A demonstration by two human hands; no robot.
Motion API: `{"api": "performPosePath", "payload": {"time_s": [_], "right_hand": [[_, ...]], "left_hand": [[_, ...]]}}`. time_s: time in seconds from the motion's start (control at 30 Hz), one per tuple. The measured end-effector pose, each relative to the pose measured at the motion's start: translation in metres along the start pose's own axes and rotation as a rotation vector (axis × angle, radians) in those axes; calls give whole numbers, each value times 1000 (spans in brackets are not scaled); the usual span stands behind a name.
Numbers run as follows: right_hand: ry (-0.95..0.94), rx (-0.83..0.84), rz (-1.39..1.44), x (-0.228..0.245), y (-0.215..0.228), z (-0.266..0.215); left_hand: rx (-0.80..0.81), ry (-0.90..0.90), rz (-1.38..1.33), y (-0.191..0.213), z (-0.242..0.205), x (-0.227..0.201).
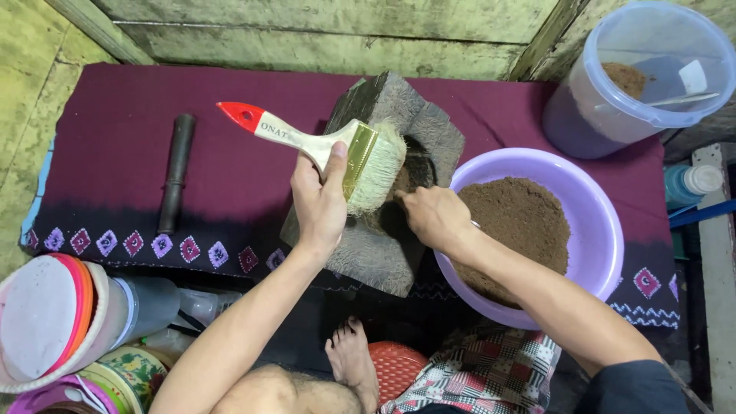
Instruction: Moving ground powder from a stone mortar into a plastic bowl using a spoon and a brush
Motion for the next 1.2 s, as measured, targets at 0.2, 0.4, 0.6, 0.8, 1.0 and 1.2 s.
{"api": "performPosePath", "payload": {"time_s": [0.2,0.4,0.6,0.8,1.0,1.2], "right_hand": [[-127,-118,0,-15,27,20],[-219,-223,-97,7,28,25],[-199,-9,21,14,20,14],[-73,68,30,15,13,8],[-88,237,92,14,4,15],[-290,442,247,12,-8,39]], "left_hand": [[-37,-39,45,2,-1,13],[-3,-59,109,0,-3,3],[9,-55,92,0,0,7],[28,-27,67,-1,0,2],[20,-9,38,-5,0,-1],[17,-3,46,-2,-1,-3]]}}
Point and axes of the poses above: each hand's wrist, its own z-axis towards the middle knuckle, its own y-axis out of the back of the hand, x = y × z, the point moved 2 cm from there along z, towards the middle knuckle
